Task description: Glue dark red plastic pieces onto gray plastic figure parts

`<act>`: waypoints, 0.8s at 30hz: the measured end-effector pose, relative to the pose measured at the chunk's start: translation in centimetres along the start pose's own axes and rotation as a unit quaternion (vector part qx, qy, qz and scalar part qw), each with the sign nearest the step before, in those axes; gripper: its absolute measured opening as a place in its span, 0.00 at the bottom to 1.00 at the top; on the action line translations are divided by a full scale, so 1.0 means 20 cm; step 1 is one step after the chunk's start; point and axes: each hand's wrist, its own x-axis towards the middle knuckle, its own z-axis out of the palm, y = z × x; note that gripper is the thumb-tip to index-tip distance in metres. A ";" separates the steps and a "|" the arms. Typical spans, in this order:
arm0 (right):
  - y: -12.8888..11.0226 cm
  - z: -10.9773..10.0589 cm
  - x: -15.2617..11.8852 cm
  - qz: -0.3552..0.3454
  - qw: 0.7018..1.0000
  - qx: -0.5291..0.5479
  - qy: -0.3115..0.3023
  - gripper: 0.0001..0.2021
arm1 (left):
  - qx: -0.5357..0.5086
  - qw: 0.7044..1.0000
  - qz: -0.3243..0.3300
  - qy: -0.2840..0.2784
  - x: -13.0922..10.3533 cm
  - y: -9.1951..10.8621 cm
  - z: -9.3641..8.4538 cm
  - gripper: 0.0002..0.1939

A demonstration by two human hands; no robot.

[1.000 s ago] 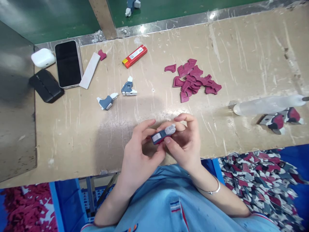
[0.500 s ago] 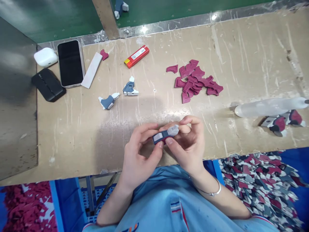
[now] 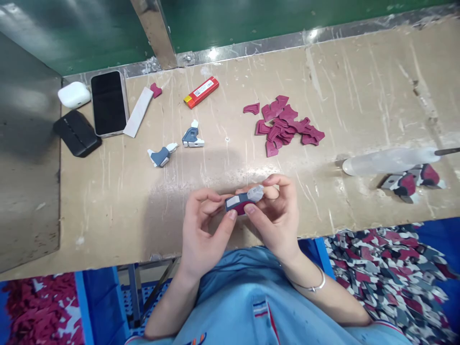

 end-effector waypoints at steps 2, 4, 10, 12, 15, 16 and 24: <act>0.00 -0.01 0.00 0.003 1.000 0.000 -0.024 0.17 | -0.027 0.999 -0.029 -0.023 0.01 0.01 -0.02 0.15; -0.01 -0.04 0.01 0.000 0.998 -0.008 -0.064 0.20 | -0.065 0.993 -0.067 -0.074 0.03 0.02 -0.05 0.17; -0.09 -0.09 0.06 0.040 0.977 0.045 -0.205 0.18 | -0.159 0.967 -0.137 -0.147 0.07 0.07 -0.07 0.22; -0.10 -0.09 0.06 0.047 0.978 0.066 -0.191 0.14 | -0.157 0.968 -0.127 -0.152 0.07 0.07 -0.07 0.24; -0.09 -0.08 0.06 0.043 0.985 0.070 -0.152 0.13 | -0.056 0.983 -0.062 -0.161 0.03 0.05 -0.08 0.29; -0.09 -0.08 0.05 0.045 0.986 0.068 -0.144 0.13 | 0.007 0.989 -0.021 -0.146 0.02 0.04 -0.08 0.33; -0.07 -0.10 0.04 -0.017 0.989 0.016 -0.149 0.14 | 0.331 0.879 0.333 -0.076 0.03 0.05 -0.11 0.13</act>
